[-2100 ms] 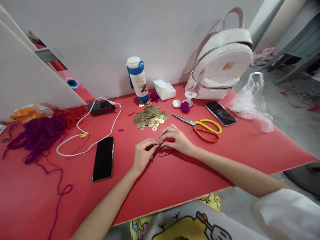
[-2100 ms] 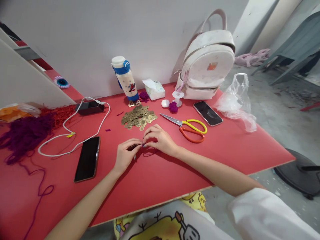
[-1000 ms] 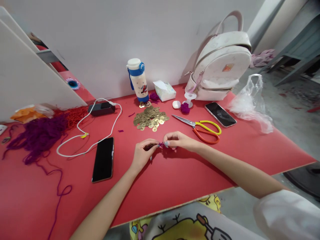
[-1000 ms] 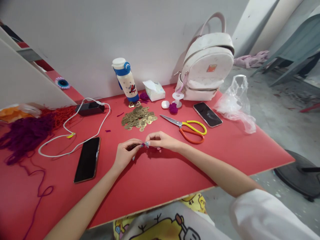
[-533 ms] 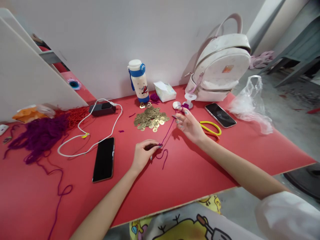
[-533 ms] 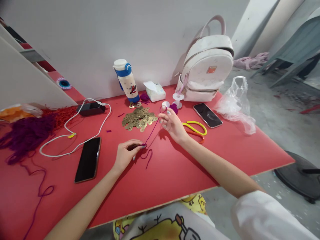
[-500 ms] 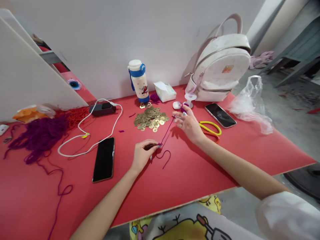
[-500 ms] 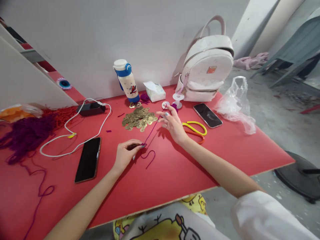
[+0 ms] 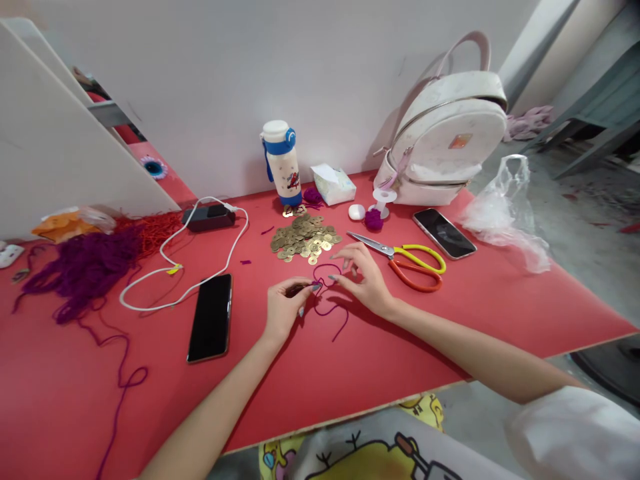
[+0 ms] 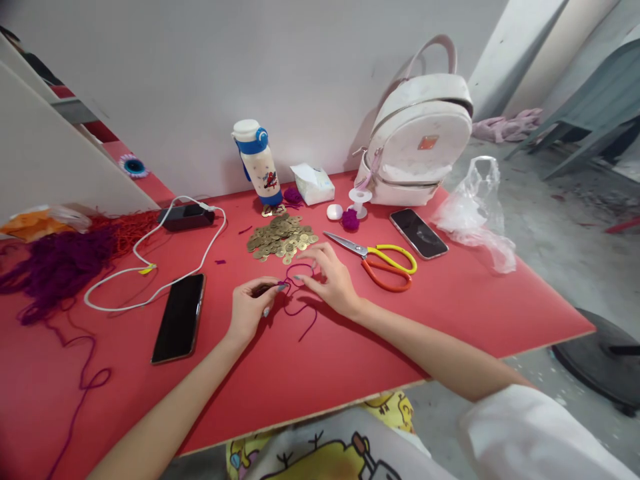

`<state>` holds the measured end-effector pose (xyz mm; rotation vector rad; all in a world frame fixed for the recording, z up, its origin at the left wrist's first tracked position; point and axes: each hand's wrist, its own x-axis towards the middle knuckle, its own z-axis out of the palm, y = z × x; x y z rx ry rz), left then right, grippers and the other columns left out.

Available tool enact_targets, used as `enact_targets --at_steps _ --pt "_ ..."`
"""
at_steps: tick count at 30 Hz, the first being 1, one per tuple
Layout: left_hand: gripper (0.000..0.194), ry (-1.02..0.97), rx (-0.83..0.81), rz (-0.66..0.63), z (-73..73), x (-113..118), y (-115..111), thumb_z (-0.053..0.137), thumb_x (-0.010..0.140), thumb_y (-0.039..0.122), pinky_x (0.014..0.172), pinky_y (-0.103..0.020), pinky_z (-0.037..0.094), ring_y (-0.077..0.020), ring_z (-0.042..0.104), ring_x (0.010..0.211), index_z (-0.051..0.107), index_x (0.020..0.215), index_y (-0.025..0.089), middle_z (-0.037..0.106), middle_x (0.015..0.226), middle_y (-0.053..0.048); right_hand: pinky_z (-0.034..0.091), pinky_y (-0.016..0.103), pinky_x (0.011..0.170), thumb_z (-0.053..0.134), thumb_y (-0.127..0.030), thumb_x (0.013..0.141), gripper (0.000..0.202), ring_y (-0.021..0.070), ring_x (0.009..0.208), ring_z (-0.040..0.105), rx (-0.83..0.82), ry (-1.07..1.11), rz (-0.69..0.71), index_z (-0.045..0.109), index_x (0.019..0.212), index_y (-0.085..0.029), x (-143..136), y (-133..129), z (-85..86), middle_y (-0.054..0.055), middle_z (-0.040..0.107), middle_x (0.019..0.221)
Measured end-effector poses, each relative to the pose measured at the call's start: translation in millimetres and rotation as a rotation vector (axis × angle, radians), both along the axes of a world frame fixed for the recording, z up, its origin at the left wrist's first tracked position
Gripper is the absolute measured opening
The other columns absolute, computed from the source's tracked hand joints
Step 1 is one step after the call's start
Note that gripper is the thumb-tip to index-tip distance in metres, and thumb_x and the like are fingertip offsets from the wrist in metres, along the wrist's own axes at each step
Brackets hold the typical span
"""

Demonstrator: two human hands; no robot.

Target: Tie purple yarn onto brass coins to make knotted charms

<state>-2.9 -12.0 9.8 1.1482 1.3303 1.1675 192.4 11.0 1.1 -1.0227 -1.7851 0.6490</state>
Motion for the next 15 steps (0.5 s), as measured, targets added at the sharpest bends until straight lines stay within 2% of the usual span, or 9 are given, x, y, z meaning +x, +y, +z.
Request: enact_targets --at_steps 4,7,11,15 --pt "0.019 -0.063 -0.017 0.011 -1.0 1.6 0.6 0.078 0.065 0.031 0.041 -0.021 0.031 -0.0062 0.036 0.036 0.073 0.074 0.014 0.051 0.043 0.005 0.049 0.034 0.076 0.063 -0.033 0.091 0.013 0.0199 0.086 0.055 0.085 -0.124 0.040 0.072 0.096 -0.026 -1.0 -0.2 -0.6 0.005 0.054 0.092" --pt "0.018 -0.061 -0.007 0.011 -0.1 2.0 0.8 0.078 0.064 0.030 0.040 -0.021 0.029 -0.0056 0.035 0.036 0.073 0.072 0.015 0.052 0.045 0.004 0.048 0.033 0.073 0.066 -0.036 0.089 0.015 0.0199 0.085 0.055 0.051 -0.205 0.091 0.073 0.097 -0.025 -5.1 -2.0 -2.3 0.005 0.056 0.088" --pt "0.015 -0.019 0.017 0.006 1.5 1.0 0.9 0.077 0.066 0.029 0.041 -0.021 0.031 -0.0060 0.036 0.037 0.073 0.072 0.016 0.051 0.044 0.005 0.047 0.030 0.071 0.065 -0.033 0.090 0.013 0.0176 0.081 0.055 -0.006 -0.163 0.171 0.072 0.086 -0.022 -9.5 -4.2 -5.2 0.004 0.057 0.085" --pt "0.015 -0.041 0.022 -0.004 0.2 0.9 1.2 0.077 0.067 0.029 0.041 -0.020 0.031 -0.0055 0.036 0.036 0.073 0.074 0.015 0.051 0.045 0.005 0.047 0.030 0.072 0.063 -0.031 0.092 0.014 0.0172 0.081 0.055 -0.011 -0.157 0.216 0.070 0.086 -0.021 -10.8 -4.5 -8.4 0.004 0.057 0.084"
